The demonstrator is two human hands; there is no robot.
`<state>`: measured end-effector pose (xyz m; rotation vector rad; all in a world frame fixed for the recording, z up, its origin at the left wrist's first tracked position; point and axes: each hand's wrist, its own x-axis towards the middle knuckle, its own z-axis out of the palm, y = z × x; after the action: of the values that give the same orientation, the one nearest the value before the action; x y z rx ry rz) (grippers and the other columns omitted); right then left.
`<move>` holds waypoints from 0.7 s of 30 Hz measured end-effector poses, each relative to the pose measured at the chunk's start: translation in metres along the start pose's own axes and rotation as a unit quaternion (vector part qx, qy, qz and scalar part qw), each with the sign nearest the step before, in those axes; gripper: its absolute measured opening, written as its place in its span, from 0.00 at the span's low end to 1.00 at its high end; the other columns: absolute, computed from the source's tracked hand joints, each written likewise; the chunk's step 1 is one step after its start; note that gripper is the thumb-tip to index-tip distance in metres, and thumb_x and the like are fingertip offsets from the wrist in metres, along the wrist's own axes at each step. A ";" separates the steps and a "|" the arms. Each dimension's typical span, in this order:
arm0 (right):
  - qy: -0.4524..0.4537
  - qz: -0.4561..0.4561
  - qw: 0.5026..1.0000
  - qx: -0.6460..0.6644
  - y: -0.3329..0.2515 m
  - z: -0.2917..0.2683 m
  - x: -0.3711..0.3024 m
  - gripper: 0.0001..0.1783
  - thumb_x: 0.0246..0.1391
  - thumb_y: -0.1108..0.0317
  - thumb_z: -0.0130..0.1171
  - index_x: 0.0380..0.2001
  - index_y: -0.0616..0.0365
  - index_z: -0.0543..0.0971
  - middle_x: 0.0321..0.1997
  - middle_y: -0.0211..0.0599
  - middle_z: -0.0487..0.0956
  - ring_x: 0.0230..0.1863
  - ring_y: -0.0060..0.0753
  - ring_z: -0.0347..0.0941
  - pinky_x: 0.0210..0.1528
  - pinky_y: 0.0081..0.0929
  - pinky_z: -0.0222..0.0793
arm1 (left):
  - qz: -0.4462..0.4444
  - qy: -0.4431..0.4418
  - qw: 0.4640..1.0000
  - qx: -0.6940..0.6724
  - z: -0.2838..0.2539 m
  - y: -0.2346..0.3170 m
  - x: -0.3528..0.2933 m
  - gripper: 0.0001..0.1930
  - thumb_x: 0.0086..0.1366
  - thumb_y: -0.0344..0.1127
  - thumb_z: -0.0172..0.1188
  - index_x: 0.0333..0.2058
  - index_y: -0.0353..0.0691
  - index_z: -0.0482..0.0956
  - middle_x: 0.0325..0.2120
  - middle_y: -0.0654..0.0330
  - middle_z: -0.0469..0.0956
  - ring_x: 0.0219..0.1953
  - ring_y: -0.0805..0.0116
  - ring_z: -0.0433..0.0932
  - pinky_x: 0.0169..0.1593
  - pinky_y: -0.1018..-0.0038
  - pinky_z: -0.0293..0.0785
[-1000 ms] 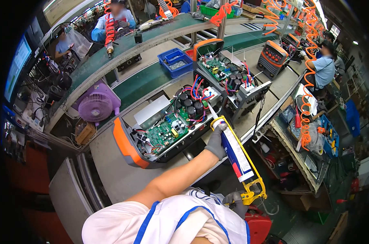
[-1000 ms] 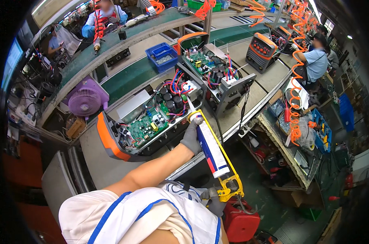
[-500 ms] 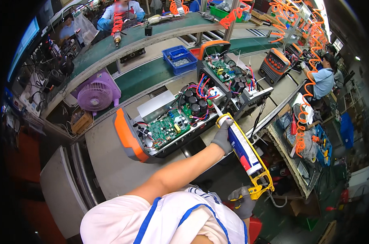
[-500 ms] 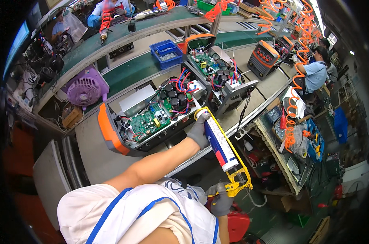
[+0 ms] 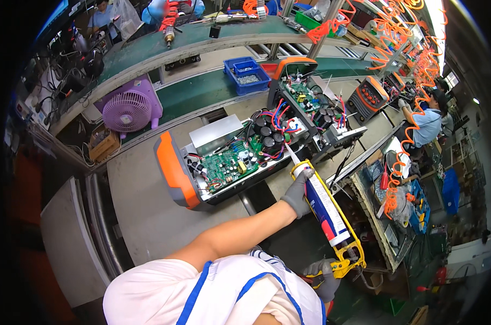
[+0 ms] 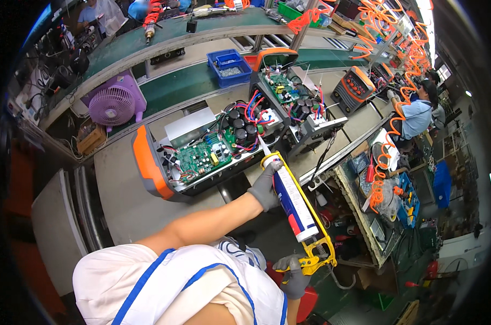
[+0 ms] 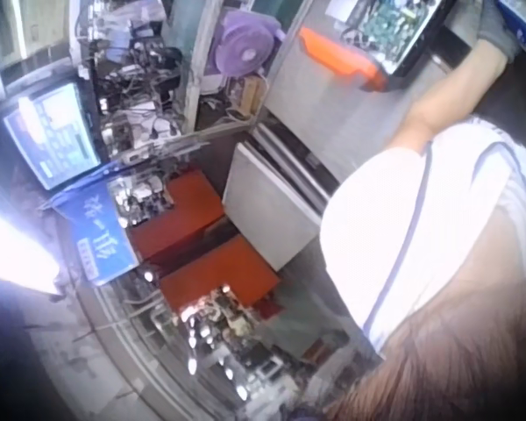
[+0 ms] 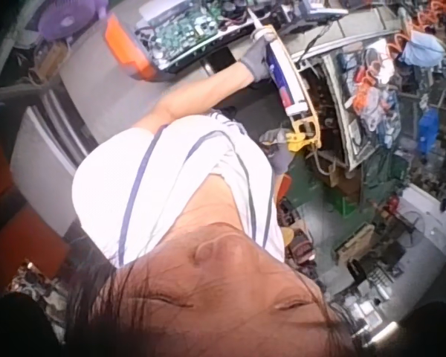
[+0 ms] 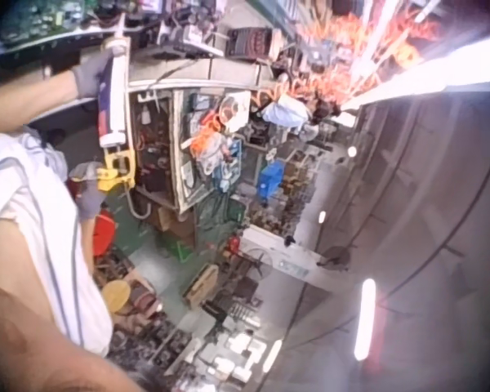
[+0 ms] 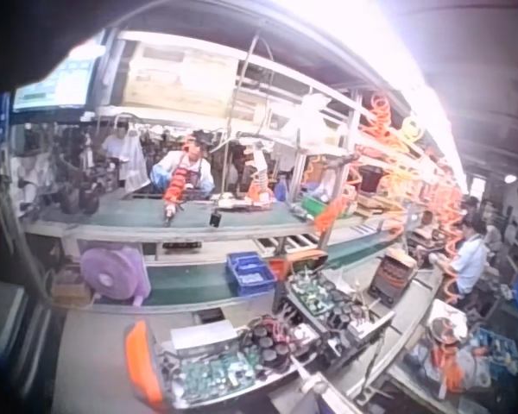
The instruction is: The person assembles an electronic device on a factory workbench. They connect wires to a circuit board, use a screwdriver to secure components, apply sealant with a caulking gun, and use a red handheld tool to inspect or test the unit. The task involves handling various tools and electronic parts in a sequential assembly process.
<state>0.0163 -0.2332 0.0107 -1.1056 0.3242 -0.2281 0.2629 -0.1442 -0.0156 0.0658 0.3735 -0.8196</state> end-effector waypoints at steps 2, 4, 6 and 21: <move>-0.007 -0.018 1.000 -0.025 0.002 0.005 -0.003 0.08 0.56 0.68 0.55 0.34 0.59 0.69 0.21 0.38 0.71 0.24 0.33 0.70 0.30 0.36 0.72 | -0.011 -0.056 0.998 -0.028 -0.002 0.005 -0.006 0.18 0.52 0.46 0.67 0.33 0.40 0.74 0.29 0.54 0.78 0.33 0.55 0.79 0.46 0.53 0.76; -0.013 -0.036 0.998 -0.045 0.004 0.011 -0.001 0.08 0.56 0.67 0.55 0.34 0.59 0.69 0.21 0.38 0.72 0.24 0.33 0.71 0.31 0.35 0.73 | 0.000 -0.060 0.998 -0.030 0.004 0.013 -0.013 0.19 0.52 0.47 0.67 0.34 0.40 0.74 0.30 0.54 0.78 0.33 0.55 0.79 0.46 0.53 0.77; 0.006 -0.046 0.993 -0.105 0.001 0.021 -0.001 0.09 0.55 0.67 0.56 0.35 0.60 0.69 0.21 0.38 0.73 0.24 0.32 0.72 0.31 0.34 0.73 | 0.029 -0.030 0.999 -0.009 0.011 0.019 -0.015 0.21 0.51 0.48 0.68 0.34 0.40 0.74 0.31 0.53 0.78 0.33 0.55 0.79 0.45 0.54 0.77; 0.169 -0.005 0.963 -0.210 0.036 0.041 -0.019 0.17 0.44 0.75 0.64 0.39 0.56 0.73 0.28 0.31 0.77 0.27 0.25 0.74 0.29 0.25 0.71 | 0.076 0.001 0.990 0.120 0.010 0.036 -0.027 0.22 0.48 0.60 0.64 0.24 0.47 0.72 0.18 0.62 0.73 0.21 0.64 0.76 0.33 0.65 0.79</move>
<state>0.0144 -0.1767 -0.0018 -1.4894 0.6950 -0.3705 0.2751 -0.1032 0.0003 0.3158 0.2657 -0.7110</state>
